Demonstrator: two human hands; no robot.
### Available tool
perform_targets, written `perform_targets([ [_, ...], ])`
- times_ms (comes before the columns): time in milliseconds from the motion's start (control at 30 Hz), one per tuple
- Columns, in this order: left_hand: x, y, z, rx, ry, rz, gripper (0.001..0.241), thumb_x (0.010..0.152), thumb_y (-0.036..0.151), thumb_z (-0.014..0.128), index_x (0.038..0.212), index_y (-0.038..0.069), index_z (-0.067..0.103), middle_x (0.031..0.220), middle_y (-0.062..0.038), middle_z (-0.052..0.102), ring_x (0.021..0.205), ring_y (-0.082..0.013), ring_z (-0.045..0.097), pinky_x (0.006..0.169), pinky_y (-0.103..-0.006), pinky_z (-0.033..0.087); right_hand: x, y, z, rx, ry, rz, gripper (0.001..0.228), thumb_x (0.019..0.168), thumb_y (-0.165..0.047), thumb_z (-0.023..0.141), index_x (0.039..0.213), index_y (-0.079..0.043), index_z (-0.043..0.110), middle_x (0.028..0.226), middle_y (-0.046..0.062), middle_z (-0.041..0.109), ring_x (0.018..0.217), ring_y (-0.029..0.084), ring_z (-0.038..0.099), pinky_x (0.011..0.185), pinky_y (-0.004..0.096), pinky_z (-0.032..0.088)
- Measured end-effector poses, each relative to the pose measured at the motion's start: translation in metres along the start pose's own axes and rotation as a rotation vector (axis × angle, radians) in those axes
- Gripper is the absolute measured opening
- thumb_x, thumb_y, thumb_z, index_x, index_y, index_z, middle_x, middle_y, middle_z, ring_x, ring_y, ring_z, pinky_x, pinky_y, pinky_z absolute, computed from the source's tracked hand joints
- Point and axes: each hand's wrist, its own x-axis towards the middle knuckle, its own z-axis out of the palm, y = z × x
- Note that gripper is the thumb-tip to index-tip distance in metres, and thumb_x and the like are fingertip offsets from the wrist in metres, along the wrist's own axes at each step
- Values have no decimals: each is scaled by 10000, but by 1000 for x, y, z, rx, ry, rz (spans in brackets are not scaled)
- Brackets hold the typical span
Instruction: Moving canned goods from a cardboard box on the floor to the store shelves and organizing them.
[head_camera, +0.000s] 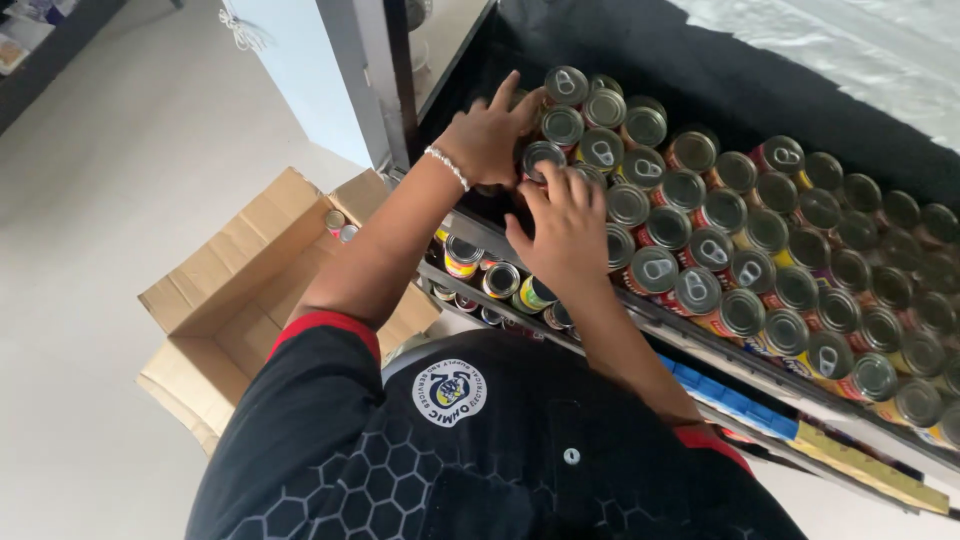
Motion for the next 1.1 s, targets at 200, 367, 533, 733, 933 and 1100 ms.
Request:
perform_targets([
  [200,-6,-8,21,-198,12,39,938,667,312,868,1487,197,428,1493,-247,406,955,-425,709,776,-464,604,-4,6,4,8,-6,-49,332,866,-295,748,1096,-61,695,1358,125,548,1236,339,528,1023,505,412],
  [367,-22,-14,25,-316,213,-24,649,698,190,854,1274,215,555,1475,-178,461,912,-411,706,742,-461,592,-5,8,5,-25,-9,-83,300,887,-288,746,1094,-75,703,1342,111,558,1238,330,529,1052,504,418],
  [533,-59,-8,5,-434,377,14,604,733,86,816,1276,202,578,1533,-175,413,987,-390,706,779,-430,602,-4,7,-1,-6,-24,-115,319,883,-293,765,1117,-84,709,1348,122,561,1244,349,531,1051,510,419],
  [733,-131,-3,-58,-535,499,160,536,835,70,839,1303,215,624,1585,-95,352,1245,-314,657,937,-350,614,-1,2,-16,277,-38,-162,266,908,-176,792,1137,-59,725,1313,132,602,1235,354,566,1054,483,443],
  [933,-225,-59,-84,-703,517,-88,609,760,4,857,1304,85,597,1450,-48,502,1323,-323,538,1132,-401,483,4,-29,4,653,-64,-138,77,981,5,720,1052,-24,725,1171,115,681,1109,292,642,980,386,515],
  [1100,-290,-125,-21,-841,601,-505,624,763,11,899,1304,91,600,1410,-16,496,1302,-255,535,1150,-362,460,29,-85,74,754,-426,-304,88,926,-4,736,1010,-23,714,1072,104,688,1001,288,671,895,391,534],
])
